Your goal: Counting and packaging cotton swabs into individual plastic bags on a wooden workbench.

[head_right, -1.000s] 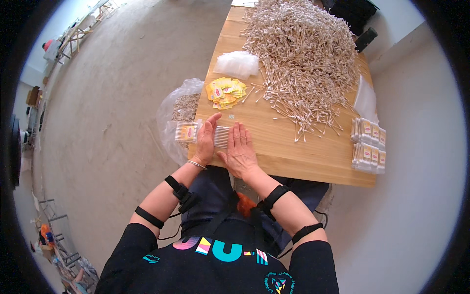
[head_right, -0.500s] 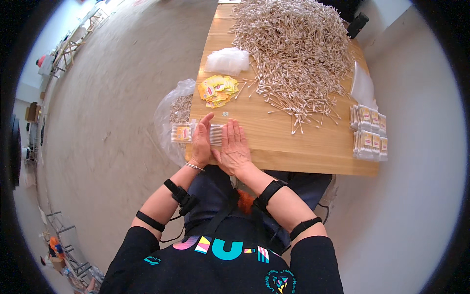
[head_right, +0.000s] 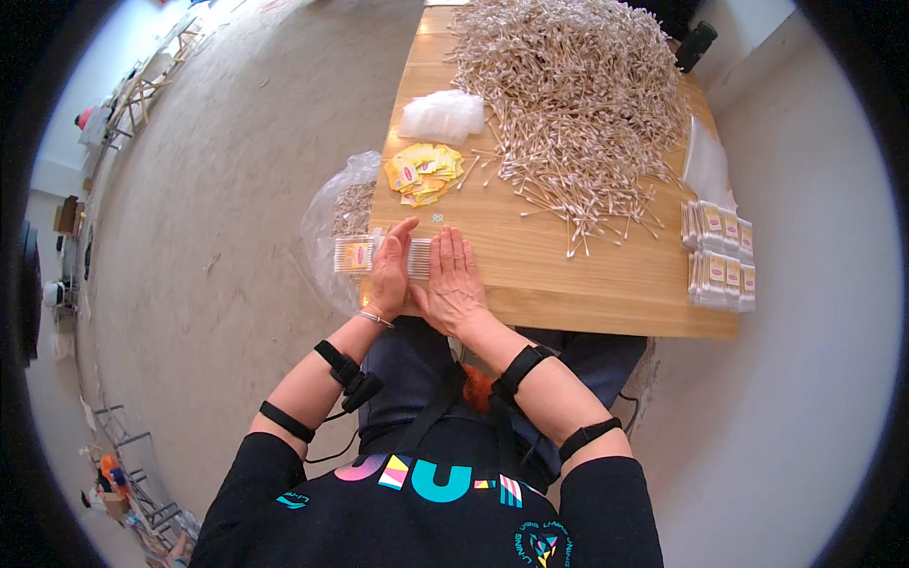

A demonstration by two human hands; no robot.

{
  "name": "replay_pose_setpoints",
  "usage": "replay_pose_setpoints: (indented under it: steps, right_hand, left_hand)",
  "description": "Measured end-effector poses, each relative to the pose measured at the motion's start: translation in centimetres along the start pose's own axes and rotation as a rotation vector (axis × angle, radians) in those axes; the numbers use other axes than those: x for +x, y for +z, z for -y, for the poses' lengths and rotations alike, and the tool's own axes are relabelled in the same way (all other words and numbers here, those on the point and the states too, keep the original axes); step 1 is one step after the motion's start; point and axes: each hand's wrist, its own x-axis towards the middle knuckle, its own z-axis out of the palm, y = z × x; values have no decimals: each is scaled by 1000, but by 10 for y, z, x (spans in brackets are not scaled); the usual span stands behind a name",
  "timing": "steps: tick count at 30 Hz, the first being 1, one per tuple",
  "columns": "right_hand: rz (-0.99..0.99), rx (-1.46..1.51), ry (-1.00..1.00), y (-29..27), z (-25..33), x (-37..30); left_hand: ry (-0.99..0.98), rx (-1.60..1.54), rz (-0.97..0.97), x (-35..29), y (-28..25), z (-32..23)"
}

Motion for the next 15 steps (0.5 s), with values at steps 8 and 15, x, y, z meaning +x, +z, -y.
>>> replay_pose_setpoints:
  steps: [8, 15]
  right_hand:
    - [34, -41, -24, 2, -2, -1]
    - [10, -43, -34, 3, -4, -1]
  left_hand:
    - [220, 652, 71, -21, -10, -20]
    - [265, 1149, 379, -62, -19, -42]
